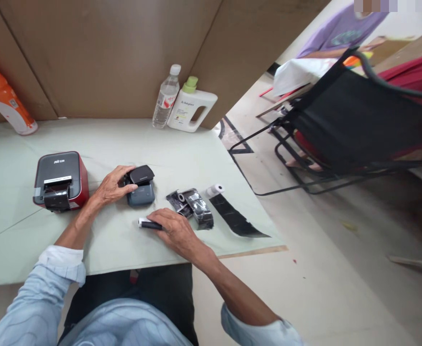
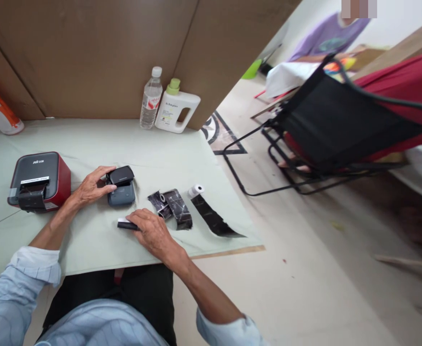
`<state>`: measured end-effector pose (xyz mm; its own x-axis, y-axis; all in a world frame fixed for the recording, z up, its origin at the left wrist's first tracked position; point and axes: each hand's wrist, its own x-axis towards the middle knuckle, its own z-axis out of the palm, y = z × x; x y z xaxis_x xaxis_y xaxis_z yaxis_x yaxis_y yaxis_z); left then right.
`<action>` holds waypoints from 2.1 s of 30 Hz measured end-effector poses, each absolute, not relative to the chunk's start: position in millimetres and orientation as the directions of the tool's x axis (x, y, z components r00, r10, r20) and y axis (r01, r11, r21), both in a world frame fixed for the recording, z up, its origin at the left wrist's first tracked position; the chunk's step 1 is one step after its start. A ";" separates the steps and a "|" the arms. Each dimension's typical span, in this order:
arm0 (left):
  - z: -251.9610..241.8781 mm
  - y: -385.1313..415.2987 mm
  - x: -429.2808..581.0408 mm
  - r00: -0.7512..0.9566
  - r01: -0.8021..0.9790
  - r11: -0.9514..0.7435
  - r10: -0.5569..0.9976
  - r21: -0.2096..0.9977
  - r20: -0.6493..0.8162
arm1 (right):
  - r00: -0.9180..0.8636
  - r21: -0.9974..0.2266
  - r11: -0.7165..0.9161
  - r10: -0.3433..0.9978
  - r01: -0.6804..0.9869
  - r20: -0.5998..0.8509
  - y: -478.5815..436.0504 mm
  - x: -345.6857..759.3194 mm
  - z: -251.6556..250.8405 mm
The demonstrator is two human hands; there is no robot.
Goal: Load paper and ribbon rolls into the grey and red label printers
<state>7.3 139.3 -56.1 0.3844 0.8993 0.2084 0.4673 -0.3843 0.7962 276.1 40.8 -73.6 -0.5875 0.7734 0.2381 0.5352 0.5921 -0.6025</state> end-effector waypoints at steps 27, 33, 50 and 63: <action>-50.1 151.1 20.5 0.134 0.444 -0.171 0.983 0.879 0.124 | -0.461 -0.505 0.658 0.753 0.559 0.470 129.0 251.1 -56.2; -56.0 156.8 20.6 0.101 0.411 -0.156 0.987 0.898 0.125 | -0.602 -0.257 0.706 0.702 0.660 0.381 144.3 239.3 -54.9; -52.6 158.0 21.3 0.098 0.398 -0.162 0.986 0.903 0.134 | -0.583 -0.234 0.695 0.706 0.680 0.402 145.4 235.4 -55.0; -47.8 158.2 23.3 0.083 0.423 -0.136 0.990 0.896 0.112 | -0.547 -0.282 0.663 0.739 0.694 0.393 147.8 233.4 -57.8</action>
